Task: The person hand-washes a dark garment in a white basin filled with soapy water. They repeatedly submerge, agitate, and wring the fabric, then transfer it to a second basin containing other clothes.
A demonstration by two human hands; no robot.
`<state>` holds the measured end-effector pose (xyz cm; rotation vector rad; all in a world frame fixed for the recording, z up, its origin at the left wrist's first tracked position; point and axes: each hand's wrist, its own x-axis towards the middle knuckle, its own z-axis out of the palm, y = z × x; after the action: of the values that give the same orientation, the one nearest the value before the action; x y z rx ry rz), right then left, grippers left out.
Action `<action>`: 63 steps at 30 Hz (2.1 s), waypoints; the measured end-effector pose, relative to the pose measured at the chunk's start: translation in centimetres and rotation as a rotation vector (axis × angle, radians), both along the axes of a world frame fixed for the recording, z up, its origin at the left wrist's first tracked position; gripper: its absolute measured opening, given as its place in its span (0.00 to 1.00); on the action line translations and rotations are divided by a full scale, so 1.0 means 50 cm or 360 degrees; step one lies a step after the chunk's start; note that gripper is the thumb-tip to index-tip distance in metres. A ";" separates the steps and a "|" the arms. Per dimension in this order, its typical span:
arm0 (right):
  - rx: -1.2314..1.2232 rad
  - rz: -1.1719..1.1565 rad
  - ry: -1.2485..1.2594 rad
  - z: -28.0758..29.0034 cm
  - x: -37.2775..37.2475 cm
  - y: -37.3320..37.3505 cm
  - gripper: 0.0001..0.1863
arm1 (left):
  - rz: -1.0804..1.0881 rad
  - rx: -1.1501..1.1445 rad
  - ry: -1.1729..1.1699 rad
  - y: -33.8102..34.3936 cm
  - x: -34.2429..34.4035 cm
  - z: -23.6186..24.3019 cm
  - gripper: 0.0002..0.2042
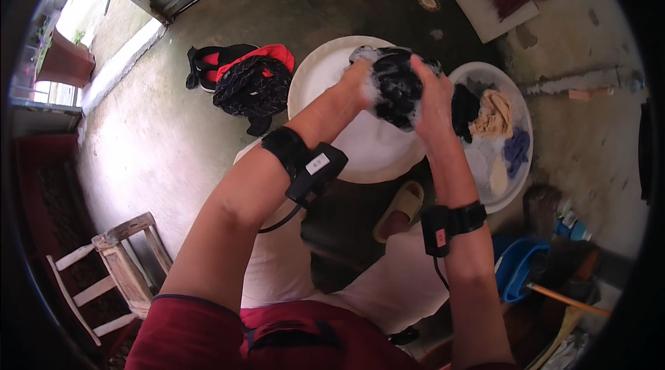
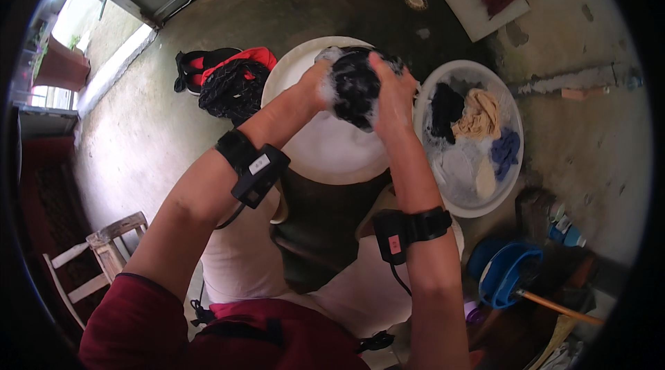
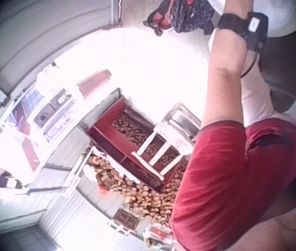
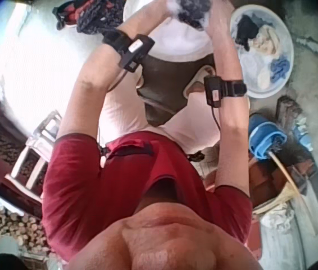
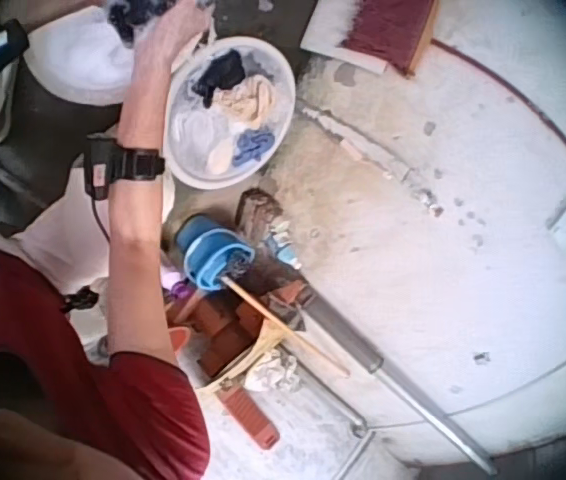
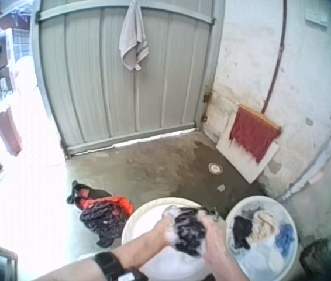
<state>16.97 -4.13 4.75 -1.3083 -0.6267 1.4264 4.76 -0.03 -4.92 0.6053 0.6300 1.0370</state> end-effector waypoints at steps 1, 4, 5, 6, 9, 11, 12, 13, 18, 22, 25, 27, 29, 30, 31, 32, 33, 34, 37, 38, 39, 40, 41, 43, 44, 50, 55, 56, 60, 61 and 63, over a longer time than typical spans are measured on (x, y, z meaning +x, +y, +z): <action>0.0103 -0.0072 -0.0384 -0.007 0.007 0.002 0.19 | 0.0119 -0.0911 -0.0745 -0.001 0.005 0.000 0.18; 0.0029 -0.0246 -0.0440 -0.041 0.015 -0.005 0.28 | 0.0690 -0.0806 0.0359 -0.020 0.027 0.013 0.28; 0.0048 -0.0142 -0.0355 -0.052 0.016 -0.007 0.30 | 0.0715 -0.0769 0.0539 -0.024 0.034 0.022 0.28; -0.0034 -0.0116 -0.0304 -0.064 0.013 -0.009 0.33 | 0.0729 -0.0743 0.0719 -0.034 0.041 0.032 0.28; -0.0069 0.0177 -0.0277 -0.085 0.017 -0.008 0.39 | 0.0629 -0.0541 0.0995 -0.062 0.057 0.067 0.25; -0.0168 0.0202 0.0096 -0.093 0.020 0.002 0.35 | 0.0536 -0.0512 0.0940 -0.062 0.055 0.089 0.24; -0.0261 0.0179 0.0245 -0.097 0.022 0.007 0.32 | 0.0502 -0.0494 0.1026 -0.061 0.057 0.099 0.24; -0.0287 0.0161 0.0423 -0.099 0.025 0.012 0.30 | 0.0502 -0.0446 0.1116 -0.062 0.060 0.108 0.24; -0.0183 0.0275 0.0964 -0.109 0.033 0.031 0.19 | 0.0521 0.0082 0.1582 -0.055 0.064 0.142 0.23; -0.0270 0.0183 0.0960 -0.113 0.027 0.036 0.19 | 0.0421 0.0281 0.1609 -0.050 0.050 0.158 0.22; -0.0293 0.0093 0.0583 -0.109 0.018 0.042 0.20 | 0.0480 0.0267 0.1603 -0.049 0.038 0.154 0.21; -0.0385 0.0163 0.0219 -0.101 0.016 0.049 0.23 | 0.0619 0.0240 0.1632 -0.042 0.031 0.141 0.21; -0.0396 0.0257 0.0024 -0.090 0.019 0.057 0.23 | 0.0640 0.0078 0.1547 -0.027 0.020 0.121 0.21; -0.0523 0.0295 -0.0229 -0.085 0.024 0.059 0.25 | 0.0667 -0.0049 0.1423 -0.020 0.015 0.110 0.20; -0.0658 0.0350 -0.0480 -0.081 0.028 0.062 0.27 | 0.0700 -0.0171 0.1298 -0.016 0.010 0.100 0.19; -0.0685 0.0440 -0.0647 -0.078 0.033 0.064 0.27 | 0.0706 -0.0263 0.1267 -0.011 0.006 0.091 0.19; -0.0707 0.0522 -0.0821 -0.076 0.037 0.066 0.28 | 0.0752 -0.0269 0.1313 -0.011 0.006 0.085 0.19; -0.0728 0.0606 -0.0995 -0.076 0.041 0.066 0.28 | 0.0786 -0.0300 0.1363 -0.009 0.004 0.079 0.19; -0.0730 0.0892 -0.1220 -0.077 0.050 0.069 0.29 | 0.0811 -0.0366 0.1418 -0.010 0.002 0.070 0.19; -0.0730 0.0939 -0.1435 -0.075 0.052 0.069 0.29 | 0.0804 -0.0383 0.1423 -0.012 0.002 0.070 0.19; -0.0722 0.0981 -0.1650 -0.071 0.056 0.070 0.30 | 0.0812 -0.0362 0.1438 -0.015 0.002 0.070 0.18; -0.0712 0.1019 -0.1864 -0.064 0.058 0.072 0.31 | 0.0819 -0.0339 0.1454 -0.020 0.003 0.071 0.17; -0.0592 0.0986 -0.2050 -0.056 0.061 0.071 0.31 | 0.0827 -0.0321 0.1470 -0.026 0.005 0.072 0.16; -0.0345 0.0915 -0.2415 -0.030 0.069 0.071 0.33 | 0.0984 -0.0045 0.1588 -0.047 0.014 0.074 0.13; -0.0287 0.0777 -0.2114 -0.018 0.071 0.071 0.34 | 0.1071 0.0092 0.1654 -0.057 0.021 0.076 0.12; -0.0126 0.0641 -0.0785 -0.024 0.039 0.045 0.36 | 0.0756 0.0769 0.1486 -0.125 0.078 0.073 0.07; -0.0182 0.0250 -0.0443 -0.082 0.058 0.050 0.26 | 0.0559 0.1287 0.1191 -0.143 0.084 0.061 0.08; -0.0242 0.0135 -0.0511 -0.090 0.066 0.057 0.18 | 0.0520 0.1238 0.1174 -0.147 0.087 0.065 0.08; -0.0002 -0.0360 -0.0325 -0.090 0.083 0.073 0.12 | 0.0681 0.0171 0.1213 -0.132 0.084 0.086 0.06; 0.0083 -0.0321 -0.0379 -0.083 0.079 0.074 0.11 | 0.0672 -0.0318 0.1180 -0.120 0.082 0.091 0.08; 0.0213 -0.0274 -0.0513 -0.062 0.058 0.060 0.09 | 0.0499 -0.0840 0.0822 -0.090 0.059 0.092 0.13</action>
<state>19.87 -1.15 1.67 -1.4601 -0.7873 1.0251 7.73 -4.51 -0.31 0.3053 1.4356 0.9460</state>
